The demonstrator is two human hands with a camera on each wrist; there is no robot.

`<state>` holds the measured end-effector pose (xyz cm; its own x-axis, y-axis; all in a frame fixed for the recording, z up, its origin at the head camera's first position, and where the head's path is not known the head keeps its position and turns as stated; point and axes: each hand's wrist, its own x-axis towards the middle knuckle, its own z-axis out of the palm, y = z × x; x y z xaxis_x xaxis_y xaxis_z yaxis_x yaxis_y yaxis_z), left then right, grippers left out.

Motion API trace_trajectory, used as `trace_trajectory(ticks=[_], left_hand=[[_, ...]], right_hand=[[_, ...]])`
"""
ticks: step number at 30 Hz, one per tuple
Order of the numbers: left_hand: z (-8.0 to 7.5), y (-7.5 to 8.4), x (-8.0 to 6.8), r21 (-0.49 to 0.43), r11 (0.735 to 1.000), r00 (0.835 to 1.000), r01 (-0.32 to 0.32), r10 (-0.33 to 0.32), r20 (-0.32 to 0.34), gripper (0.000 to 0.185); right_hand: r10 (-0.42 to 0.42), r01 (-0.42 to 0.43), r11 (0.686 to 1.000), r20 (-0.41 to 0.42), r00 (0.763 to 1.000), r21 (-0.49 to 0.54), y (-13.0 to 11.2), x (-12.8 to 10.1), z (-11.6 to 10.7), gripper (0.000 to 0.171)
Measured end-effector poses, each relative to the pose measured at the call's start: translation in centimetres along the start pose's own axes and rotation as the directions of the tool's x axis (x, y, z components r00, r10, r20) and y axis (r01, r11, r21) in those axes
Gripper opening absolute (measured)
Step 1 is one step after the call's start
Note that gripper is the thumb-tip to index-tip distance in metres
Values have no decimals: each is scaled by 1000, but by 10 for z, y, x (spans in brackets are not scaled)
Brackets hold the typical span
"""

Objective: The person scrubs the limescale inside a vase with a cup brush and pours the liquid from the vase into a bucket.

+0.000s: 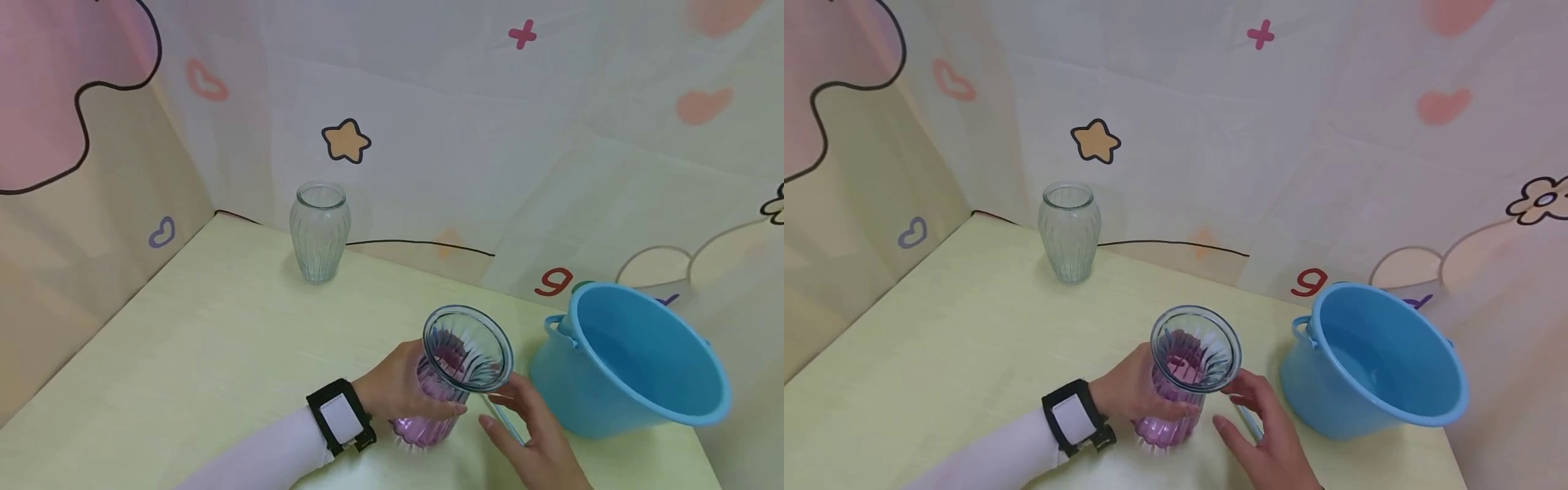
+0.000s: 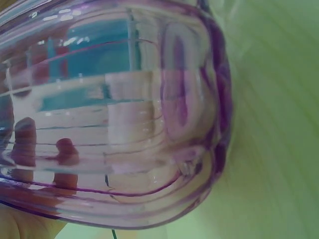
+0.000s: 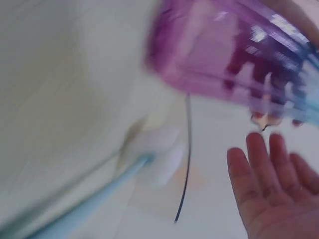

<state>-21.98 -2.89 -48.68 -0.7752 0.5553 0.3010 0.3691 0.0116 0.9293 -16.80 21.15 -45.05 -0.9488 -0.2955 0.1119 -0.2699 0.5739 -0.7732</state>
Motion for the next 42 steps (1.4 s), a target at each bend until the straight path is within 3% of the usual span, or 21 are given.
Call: trace_trajectory(ticks=[2,7,14,21,30,35,42], left_hand=[[0,0,1,3,1000,1000,0,0,-1,76],[1,-1,2,36,999,1000,5,-4,-10,72],[3,-4,2,50,997,999,-52,52,-8,76],[2,-3,1,40,997,998,-63,63,0,77],[1,-5,0,71,992,995,-101,101,-2,75],[-1,-5,-1,49,995,996,-85,86,-8,77],[-3,-6,-2,7,998,998,-67,67,-3,80]], right_hand=[[56,-56,994,3,998,98,-10,5,4,62],[41,-46,969,25,999,242,-21,19,15,76],[-87,75,950,27,996,303,-20,33,24,80],[-267,261,900,-31,963,350,-24,44,31,82],[-239,195,857,34,970,476,-21,44,42,68],[-250,196,835,38,968,514,-20,47,46,68],[-260,203,844,48,964,497,-19,50,46,68]])
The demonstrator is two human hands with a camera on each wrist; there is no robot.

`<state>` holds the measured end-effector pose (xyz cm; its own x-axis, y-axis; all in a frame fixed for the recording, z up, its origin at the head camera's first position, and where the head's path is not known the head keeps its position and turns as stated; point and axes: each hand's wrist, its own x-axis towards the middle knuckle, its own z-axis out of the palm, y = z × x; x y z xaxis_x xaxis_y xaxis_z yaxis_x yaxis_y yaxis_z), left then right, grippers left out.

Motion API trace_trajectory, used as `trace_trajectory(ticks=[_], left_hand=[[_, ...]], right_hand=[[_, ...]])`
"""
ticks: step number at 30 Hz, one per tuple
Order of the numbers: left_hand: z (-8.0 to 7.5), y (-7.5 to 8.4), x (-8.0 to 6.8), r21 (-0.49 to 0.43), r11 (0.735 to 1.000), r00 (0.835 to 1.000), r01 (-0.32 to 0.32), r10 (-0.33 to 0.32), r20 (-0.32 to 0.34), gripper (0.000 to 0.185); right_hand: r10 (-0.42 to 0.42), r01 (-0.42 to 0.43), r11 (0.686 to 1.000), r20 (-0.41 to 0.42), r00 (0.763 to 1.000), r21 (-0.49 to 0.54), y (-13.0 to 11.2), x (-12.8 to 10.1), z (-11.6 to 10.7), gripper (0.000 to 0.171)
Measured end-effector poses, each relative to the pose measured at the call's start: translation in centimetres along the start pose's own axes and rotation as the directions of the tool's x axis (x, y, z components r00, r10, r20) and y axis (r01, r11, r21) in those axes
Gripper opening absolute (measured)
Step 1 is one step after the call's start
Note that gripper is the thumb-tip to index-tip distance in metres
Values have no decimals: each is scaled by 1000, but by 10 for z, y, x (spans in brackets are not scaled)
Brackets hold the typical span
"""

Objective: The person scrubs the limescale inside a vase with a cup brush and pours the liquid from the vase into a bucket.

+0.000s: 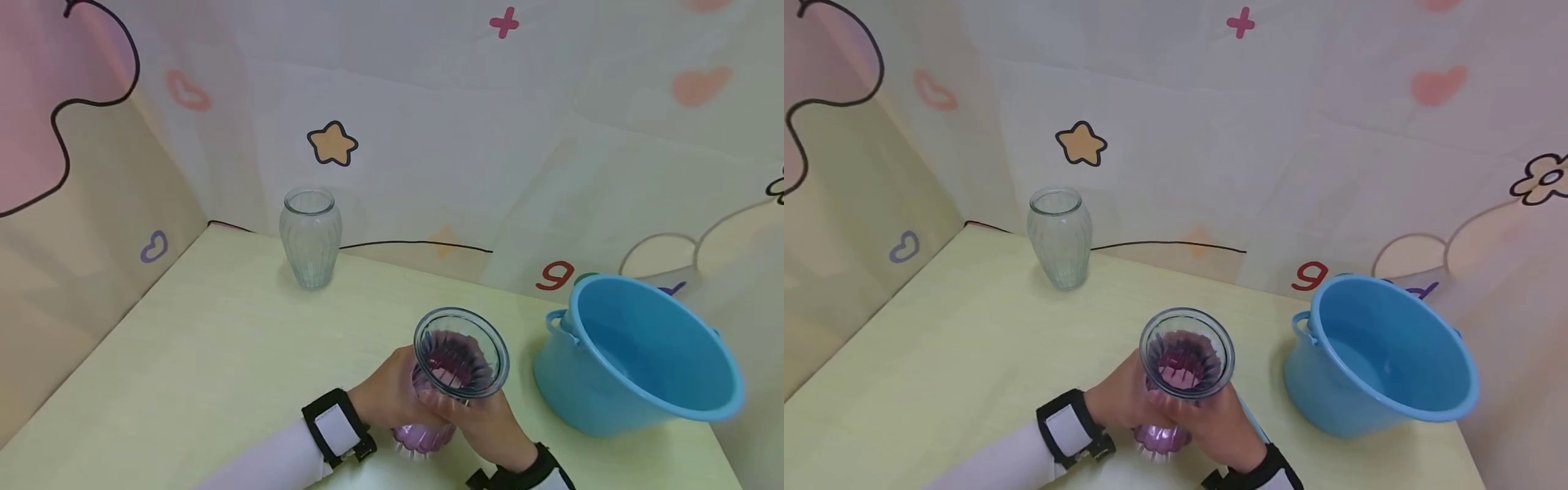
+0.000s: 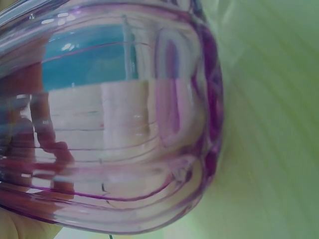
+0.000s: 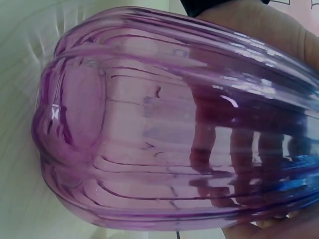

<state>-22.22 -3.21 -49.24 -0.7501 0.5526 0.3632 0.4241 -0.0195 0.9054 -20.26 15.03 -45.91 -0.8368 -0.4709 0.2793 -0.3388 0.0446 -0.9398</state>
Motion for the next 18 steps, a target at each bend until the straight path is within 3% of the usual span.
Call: trace_trajectory(ticks=[6,18], left_hand=[[3,-2,0,-13,1000,1000,1,-1,-9,80],[7,-3,2,28,994,995,-102,102,-15,74]], right_hand=[[-53,54,998,21,998,-35,2,0,-3,67],[-9,10,1000,52,999,-9,2,-1,-8,65]])
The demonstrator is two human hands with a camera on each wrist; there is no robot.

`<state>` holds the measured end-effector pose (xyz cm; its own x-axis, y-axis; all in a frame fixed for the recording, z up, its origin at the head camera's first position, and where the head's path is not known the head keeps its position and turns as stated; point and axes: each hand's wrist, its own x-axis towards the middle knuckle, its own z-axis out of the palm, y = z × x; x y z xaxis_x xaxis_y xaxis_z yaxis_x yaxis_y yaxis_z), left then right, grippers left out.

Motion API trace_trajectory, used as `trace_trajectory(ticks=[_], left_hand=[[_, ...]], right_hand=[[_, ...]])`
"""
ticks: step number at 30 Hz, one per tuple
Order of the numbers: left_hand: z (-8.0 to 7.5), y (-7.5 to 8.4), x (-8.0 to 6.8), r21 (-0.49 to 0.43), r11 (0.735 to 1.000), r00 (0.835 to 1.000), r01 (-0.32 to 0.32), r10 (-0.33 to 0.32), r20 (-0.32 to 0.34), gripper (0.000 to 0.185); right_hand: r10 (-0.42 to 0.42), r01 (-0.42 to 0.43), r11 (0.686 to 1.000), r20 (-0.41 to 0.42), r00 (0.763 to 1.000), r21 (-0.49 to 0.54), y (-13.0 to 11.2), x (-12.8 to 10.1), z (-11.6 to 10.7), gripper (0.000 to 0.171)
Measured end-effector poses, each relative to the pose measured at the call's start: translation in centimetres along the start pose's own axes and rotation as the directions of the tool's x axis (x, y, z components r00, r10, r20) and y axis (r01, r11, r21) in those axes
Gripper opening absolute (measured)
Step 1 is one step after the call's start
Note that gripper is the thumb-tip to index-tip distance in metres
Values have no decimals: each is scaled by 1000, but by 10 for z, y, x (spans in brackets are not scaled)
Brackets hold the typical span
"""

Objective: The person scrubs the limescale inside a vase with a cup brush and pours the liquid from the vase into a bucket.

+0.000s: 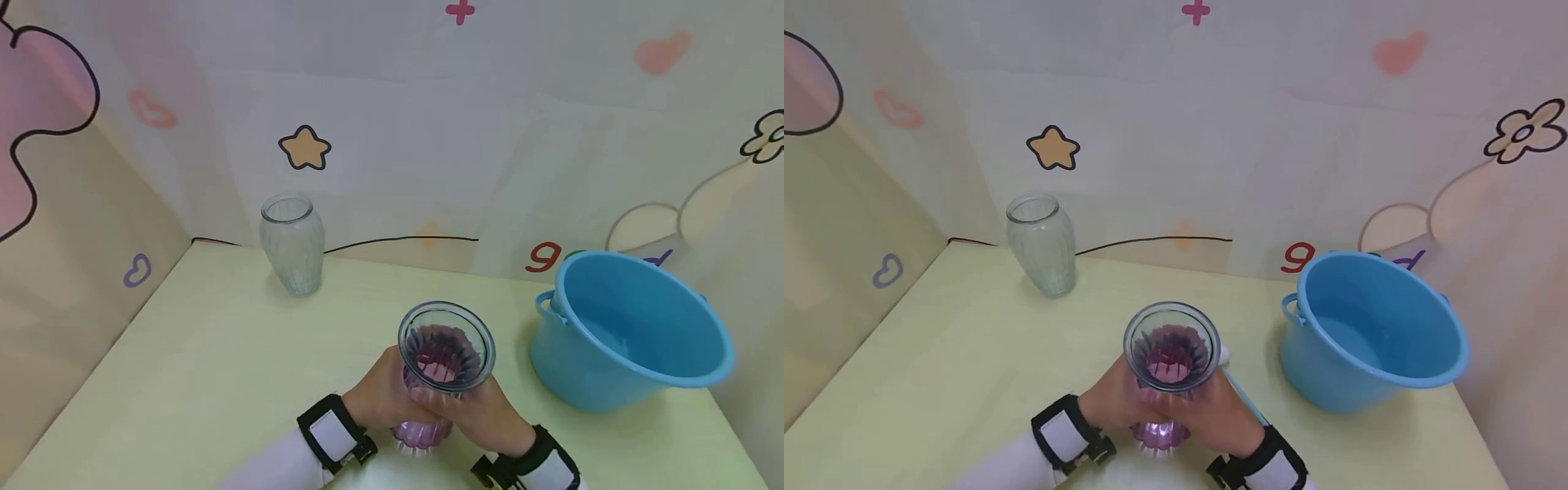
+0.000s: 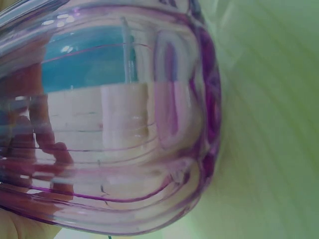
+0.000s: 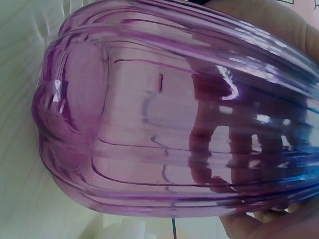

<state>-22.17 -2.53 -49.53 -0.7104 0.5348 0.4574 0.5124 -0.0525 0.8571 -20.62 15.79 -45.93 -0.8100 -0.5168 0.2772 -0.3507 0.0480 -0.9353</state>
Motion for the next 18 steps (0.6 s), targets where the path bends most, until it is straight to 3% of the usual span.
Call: trace_trajectory(ticks=[9,18], left_hand=[[3,-2,2,-25,1000,1000,4,-5,-21,73],[2,2,0,-49,994,996,93,-93,-7,73]], right_hand=[[48,-48,999,6,999,-12,-3,-1,-3,69],[-5,5,1000,22,1000,7,-1,0,-3,69]])
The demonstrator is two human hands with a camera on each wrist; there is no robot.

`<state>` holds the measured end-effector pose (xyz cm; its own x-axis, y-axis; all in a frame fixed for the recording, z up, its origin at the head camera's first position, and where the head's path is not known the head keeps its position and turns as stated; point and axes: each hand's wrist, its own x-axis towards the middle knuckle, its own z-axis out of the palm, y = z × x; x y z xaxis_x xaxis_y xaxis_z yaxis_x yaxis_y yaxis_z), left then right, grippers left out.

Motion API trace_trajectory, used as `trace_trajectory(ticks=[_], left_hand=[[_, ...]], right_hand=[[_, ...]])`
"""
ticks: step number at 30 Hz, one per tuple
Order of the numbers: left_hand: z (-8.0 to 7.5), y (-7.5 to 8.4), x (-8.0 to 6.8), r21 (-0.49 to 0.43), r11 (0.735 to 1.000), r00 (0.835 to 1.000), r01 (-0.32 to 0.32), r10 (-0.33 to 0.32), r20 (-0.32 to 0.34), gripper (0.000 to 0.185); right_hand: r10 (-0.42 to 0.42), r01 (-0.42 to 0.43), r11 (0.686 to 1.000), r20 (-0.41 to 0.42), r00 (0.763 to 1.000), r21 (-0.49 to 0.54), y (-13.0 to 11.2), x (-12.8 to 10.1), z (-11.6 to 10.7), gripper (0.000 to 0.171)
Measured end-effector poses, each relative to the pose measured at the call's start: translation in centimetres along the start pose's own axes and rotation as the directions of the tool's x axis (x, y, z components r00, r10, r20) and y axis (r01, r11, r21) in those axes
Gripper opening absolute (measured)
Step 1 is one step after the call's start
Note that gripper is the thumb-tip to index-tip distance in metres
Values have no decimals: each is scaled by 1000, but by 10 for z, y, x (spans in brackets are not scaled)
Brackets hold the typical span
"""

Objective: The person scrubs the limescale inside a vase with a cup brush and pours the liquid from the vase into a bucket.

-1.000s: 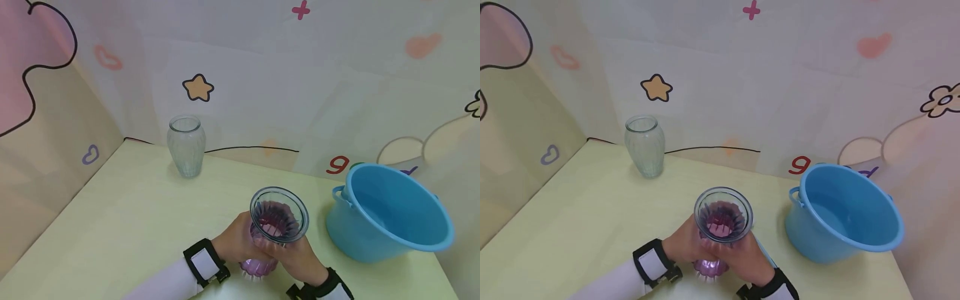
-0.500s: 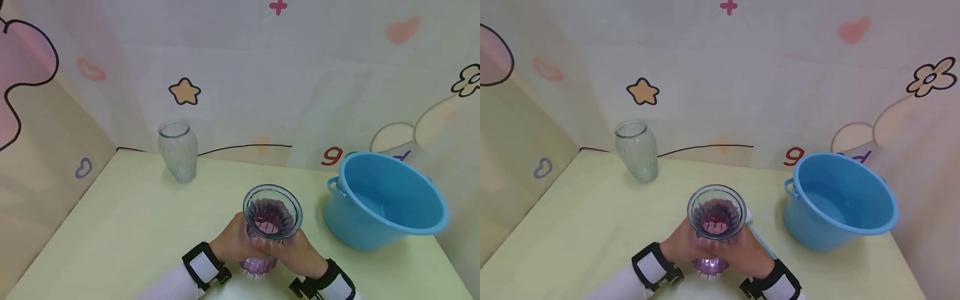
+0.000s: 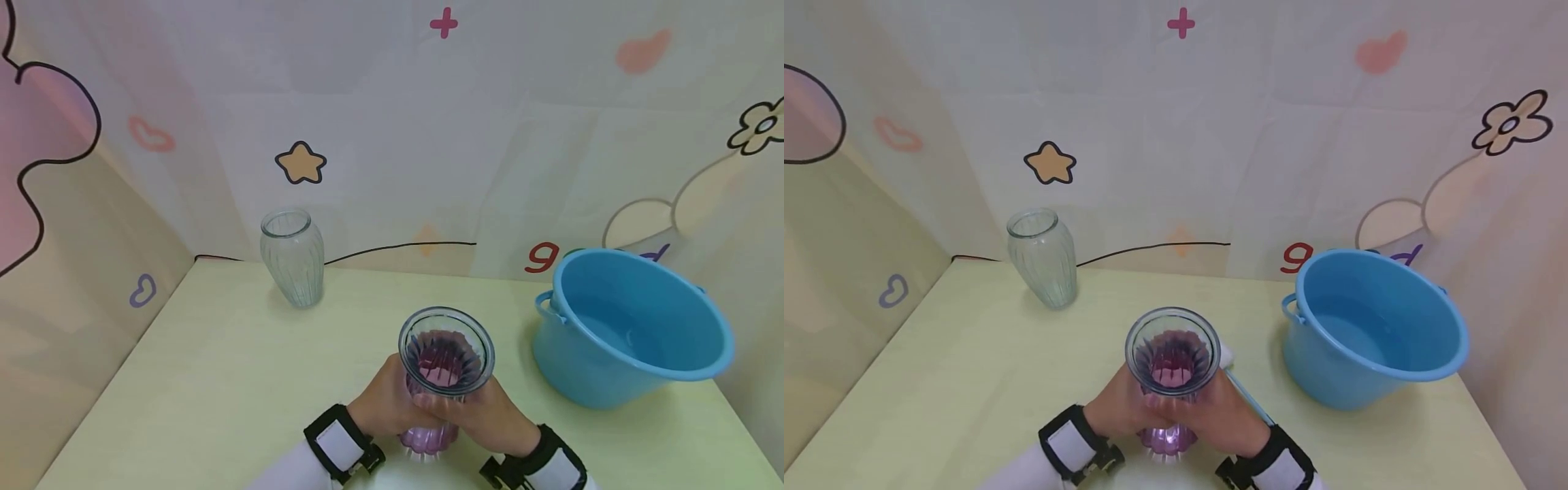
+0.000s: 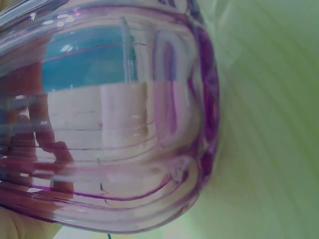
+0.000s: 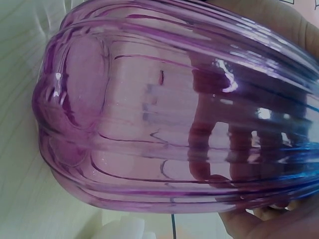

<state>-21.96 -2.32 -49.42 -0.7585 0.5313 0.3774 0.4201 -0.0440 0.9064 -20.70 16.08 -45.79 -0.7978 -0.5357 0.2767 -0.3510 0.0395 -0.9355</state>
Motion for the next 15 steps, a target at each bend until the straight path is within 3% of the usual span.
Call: trace_trajectory(ticks=[8,15], left_hand=[[2,1,0,-1,1000,1000,7,-7,-3,72],[1,2,0,3,1000,1000,29,-29,-7,75]], right_hand=[[59,-60,998,5,998,7,1,-2,-2,65],[-21,21,999,4,1000,-29,2,0,0,69]])
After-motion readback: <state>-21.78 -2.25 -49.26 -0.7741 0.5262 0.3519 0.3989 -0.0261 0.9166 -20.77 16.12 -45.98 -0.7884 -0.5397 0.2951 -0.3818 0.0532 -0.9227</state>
